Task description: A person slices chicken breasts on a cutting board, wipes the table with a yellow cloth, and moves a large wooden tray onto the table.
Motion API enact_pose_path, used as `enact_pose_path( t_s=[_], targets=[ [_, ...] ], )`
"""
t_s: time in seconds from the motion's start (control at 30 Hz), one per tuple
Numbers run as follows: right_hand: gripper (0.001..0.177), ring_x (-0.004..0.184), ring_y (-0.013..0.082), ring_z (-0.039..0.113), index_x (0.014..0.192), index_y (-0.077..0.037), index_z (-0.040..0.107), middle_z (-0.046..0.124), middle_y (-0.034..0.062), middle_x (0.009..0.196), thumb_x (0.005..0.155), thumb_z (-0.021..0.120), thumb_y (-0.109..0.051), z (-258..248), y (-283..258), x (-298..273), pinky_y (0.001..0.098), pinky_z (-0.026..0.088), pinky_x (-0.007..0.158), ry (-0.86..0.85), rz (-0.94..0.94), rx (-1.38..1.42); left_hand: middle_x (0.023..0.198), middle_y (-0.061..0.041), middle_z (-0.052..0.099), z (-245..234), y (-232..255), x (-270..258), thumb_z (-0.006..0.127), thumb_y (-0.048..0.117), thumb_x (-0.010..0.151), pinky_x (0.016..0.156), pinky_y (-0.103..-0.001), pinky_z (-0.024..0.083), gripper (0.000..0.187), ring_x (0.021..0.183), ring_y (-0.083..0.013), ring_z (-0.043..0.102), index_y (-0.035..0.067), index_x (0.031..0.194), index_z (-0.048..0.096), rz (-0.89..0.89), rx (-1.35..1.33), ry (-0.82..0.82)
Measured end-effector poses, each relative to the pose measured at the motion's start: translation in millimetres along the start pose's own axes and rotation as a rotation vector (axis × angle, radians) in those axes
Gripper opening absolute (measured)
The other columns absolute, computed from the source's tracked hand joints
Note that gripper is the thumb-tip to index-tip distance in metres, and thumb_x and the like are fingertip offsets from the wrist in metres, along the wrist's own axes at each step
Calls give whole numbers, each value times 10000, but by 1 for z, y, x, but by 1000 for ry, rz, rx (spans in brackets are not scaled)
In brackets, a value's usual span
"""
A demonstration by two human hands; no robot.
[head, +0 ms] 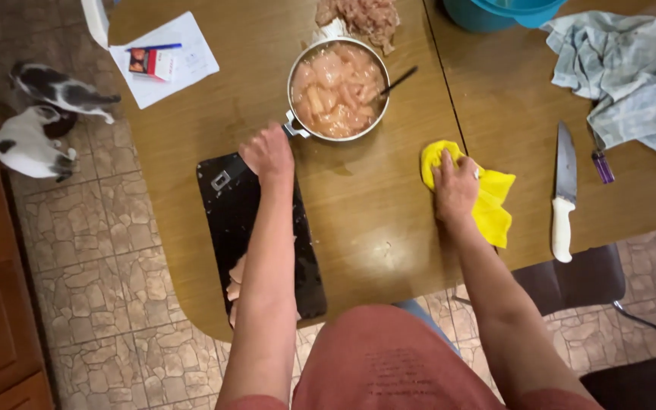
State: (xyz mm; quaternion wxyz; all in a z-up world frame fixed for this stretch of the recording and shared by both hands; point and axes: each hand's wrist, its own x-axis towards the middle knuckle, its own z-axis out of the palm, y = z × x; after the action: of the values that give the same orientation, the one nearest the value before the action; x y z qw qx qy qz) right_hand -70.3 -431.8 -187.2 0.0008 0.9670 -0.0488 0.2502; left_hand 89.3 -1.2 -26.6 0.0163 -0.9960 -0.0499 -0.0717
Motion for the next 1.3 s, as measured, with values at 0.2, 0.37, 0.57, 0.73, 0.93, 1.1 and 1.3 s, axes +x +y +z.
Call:
enact_pose_path(
  t_s=[0.2, 0.37, 0.57, 0.73, 0.93, 1.1, 1.3],
  targets=[
    [429, 1049, 302, 623, 1366, -264, 671, 530, 100, 1186, 978, 654, -445, -13, -61, 0, 384, 528, 826, -120, -117, 150, 1096, -191, 685, -96, 13, -35, 951, 383, 678, 947, -644, 420, 736, 1125, -418, 639, 174, 1285, 591, 55, -100, -11],
    [465, 1057, 265, 524, 1362, -431, 638, 526, -29, 1221, 993, 454, -646, -111, -118, -4, 425, 457, 832, -285, -370, 387, 1455, -184, 518, -119, 24, -81, 941, 457, 756, 1027, -711, 284, 924, 1396, -471, 400, 194, 1507, 472, 25, -88, 494],
    [355, 1063, 204, 568, 1069, -357, 752, 633, -82, 1110, 1004, 506, -604, -145, -131, -44, 372, 439, 847, -320, -437, 673, 1438, -76, 561, -135, 46, -120, 517, 553, 1030, 1081, -540, 264, 598, 1382, -370, 476, 150, 1472, 510, 68, -281, 625],
    [327, 1012, 225, 603, 967, -295, 723, 675, -71, 1026, 1011, 531, -555, -178, -122, -86, 388, 469, 784, -417, -449, 781, 1417, -60, 585, -147, 69, -146, 623, 508, 987, 1103, -517, 299, 618, 1374, -368, 492, 117, 1456, 531, 173, -416, 626],
    [307, 770, 295, 654, 764, -203, 698, 682, 31, 774, 960, 580, -408, -238, -45, -166, 447, 529, 673, -665, -572, 624, 1377, -65, 614, -151, 51, -175, 793, 383, 875, 1096, -518, 301, 691, 1378, -370, 484, 90, 1449, 541, 277, -519, 609],
    [331, 866, 279, 771, 756, -191, 680, 747, 65, 795, 922, 441, -349, -323, 20, -137, 444, 604, 741, -1281, -316, 38, 1300, -86, 650, -145, 14, -199, 822, 320, 858, 1082, -521, 302, 683, 1362, -368, 499, 67, 1435, 558, 298, -524, 578],
    [495, 765, 357, 662, 959, -4, 707, 710, 195, 884, 1124, 502, -423, -337, -19, -44, 488, 535, 741, -591, 910, 1063, 1260, -84, 672, -141, -17, -234, 852, 235, 795, 1076, -502, 317, 720, 1330, -370, 523, 52, 1429, 563, 227, -546, 482]
  ],
)
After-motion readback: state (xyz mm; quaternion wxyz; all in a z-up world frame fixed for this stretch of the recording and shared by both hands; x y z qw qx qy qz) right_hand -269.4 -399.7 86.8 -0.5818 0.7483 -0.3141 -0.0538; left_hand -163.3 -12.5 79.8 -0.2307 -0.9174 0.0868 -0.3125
